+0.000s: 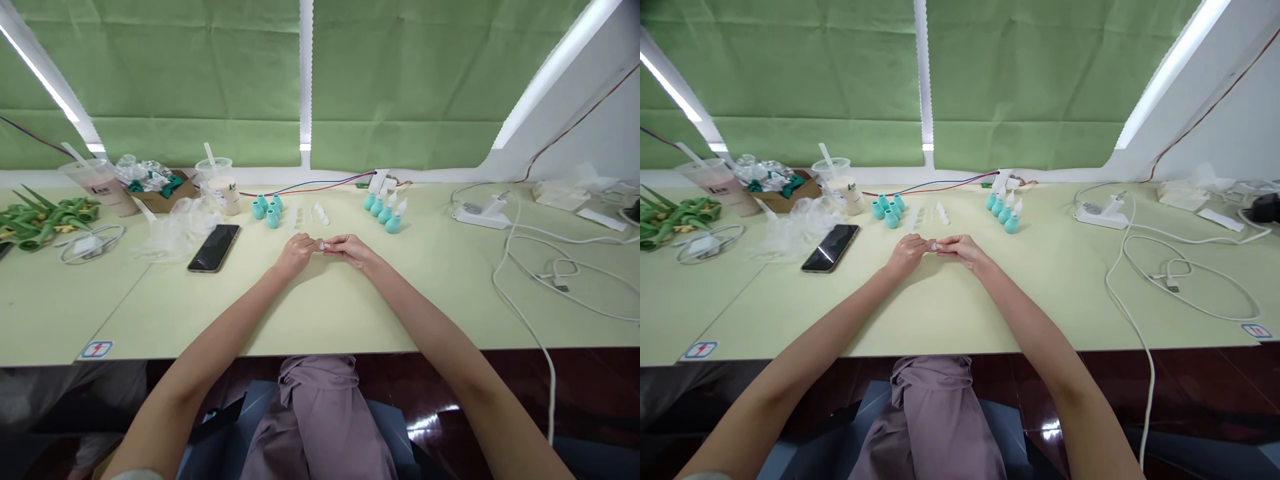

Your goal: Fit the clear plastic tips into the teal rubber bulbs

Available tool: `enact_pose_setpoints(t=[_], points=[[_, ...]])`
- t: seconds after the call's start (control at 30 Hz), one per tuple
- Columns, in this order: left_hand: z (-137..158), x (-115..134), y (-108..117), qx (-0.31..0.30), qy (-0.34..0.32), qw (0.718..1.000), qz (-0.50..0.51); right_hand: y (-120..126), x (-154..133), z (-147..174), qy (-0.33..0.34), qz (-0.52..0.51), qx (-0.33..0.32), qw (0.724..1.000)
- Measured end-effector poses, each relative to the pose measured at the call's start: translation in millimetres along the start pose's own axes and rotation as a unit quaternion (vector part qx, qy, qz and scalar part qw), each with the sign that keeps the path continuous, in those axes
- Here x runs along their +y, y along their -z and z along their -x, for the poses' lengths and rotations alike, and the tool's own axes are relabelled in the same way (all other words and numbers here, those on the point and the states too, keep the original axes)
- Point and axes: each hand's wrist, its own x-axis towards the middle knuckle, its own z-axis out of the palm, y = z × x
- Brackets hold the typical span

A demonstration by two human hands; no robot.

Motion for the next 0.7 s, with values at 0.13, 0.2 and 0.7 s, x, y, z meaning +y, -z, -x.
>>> enact_pose_setpoints(t=[0.13,0.2,0.7], points=[[-2,-2,3,0.009,0.008,1.0,0.016,-3,-5,4,0.013,0.001,0.005,1.0],[-4,-2,3,0.031,0.026,0.999,0.03,-4,-9,7,0.035,0.005,-0.005,0.999],[-5,-6,0,0.095,0.119,0.985,0.081,-21,-7,13,0.259,0.11,0.044,0.959]])
